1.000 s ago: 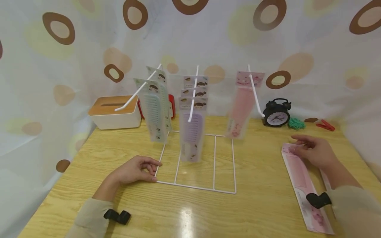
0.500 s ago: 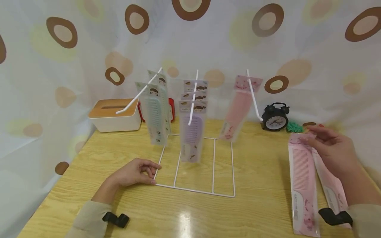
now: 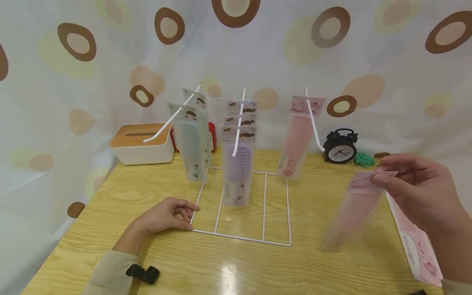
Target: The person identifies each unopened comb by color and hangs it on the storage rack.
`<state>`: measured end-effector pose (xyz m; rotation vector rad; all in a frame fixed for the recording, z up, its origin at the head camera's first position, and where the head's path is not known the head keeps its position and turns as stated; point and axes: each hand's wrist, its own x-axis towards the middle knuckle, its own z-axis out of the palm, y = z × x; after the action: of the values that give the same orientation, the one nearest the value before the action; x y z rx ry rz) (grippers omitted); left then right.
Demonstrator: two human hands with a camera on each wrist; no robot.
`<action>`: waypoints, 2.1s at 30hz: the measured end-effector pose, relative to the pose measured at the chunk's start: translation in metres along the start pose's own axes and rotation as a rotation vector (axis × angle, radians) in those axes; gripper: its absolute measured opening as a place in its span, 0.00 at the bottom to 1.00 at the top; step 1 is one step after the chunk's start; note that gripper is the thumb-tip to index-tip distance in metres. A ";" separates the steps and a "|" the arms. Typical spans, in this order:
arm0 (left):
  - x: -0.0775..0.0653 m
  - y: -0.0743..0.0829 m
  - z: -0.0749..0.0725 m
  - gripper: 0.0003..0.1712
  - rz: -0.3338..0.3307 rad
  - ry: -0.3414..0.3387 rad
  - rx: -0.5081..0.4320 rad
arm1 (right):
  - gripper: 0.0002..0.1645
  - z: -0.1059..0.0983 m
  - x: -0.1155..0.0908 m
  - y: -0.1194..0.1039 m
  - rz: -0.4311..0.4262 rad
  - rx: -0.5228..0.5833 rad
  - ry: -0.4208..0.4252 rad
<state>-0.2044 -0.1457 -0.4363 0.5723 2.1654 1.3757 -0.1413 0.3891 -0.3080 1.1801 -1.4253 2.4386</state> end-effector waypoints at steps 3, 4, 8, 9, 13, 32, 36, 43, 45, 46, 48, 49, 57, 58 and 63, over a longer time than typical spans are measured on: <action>-0.001 -0.001 0.000 0.30 -0.003 0.003 0.005 | 0.18 0.027 0.015 0.000 -0.058 0.066 -0.080; -0.001 -0.001 0.000 0.30 -0.003 0.003 0.007 | 0.17 0.034 0.020 0.000 -0.074 0.077 -0.097; -0.001 -0.001 -0.001 0.30 0.017 0.003 0.014 | 0.18 0.060 0.037 0.001 -0.099 0.058 -0.039; -0.002 -0.001 -0.002 0.30 0.020 0.005 0.015 | 0.18 0.065 0.040 0.002 -0.100 0.030 -0.006; -0.002 0.000 -0.002 0.30 0.024 0.003 0.019 | 0.19 0.080 0.051 0.004 -0.093 -0.080 0.118; -0.002 0.001 0.001 0.30 0.019 -0.005 0.029 | 0.21 0.087 0.061 0.010 0.061 -0.133 0.195; -0.002 -0.001 0.001 0.30 0.006 0.000 0.027 | 0.22 0.081 0.065 0.016 0.115 -0.099 0.230; -0.002 0.001 0.000 0.30 0.014 0.001 0.014 | 0.20 0.070 0.076 0.026 0.158 -0.133 0.407; -0.002 0.002 0.000 0.30 0.016 -0.001 0.015 | 0.20 0.066 0.080 0.027 0.159 -0.118 0.425; -0.002 0.002 0.000 0.29 0.016 -0.001 0.015 | 0.19 0.065 0.082 0.028 0.156 -0.108 0.432; -0.002 0.002 0.001 0.29 0.010 -0.001 0.015 | 0.19 0.063 0.086 0.030 0.158 -0.091 0.452; -0.002 0.002 0.001 0.29 0.011 -0.001 0.016 | 0.18 0.062 0.088 0.030 0.162 -0.094 0.465; -0.003 0.003 0.001 0.29 0.016 -0.005 0.013 | 0.19 0.055 0.099 0.035 0.193 -0.164 0.561; -0.003 0.003 0.001 0.29 0.013 -0.003 0.013 | 0.19 0.053 0.099 0.035 0.193 -0.171 0.564; -0.001 0.003 0.000 0.29 0.004 -0.001 0.018 | 0.20 0.049 0.096 0.035 0.176 -0.192 0.529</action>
<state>-0.2031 -0.1448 -0.4333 0.5837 2.1790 1.3590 -0.1951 0.3036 -0.2570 0.3402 -1.5811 2.3913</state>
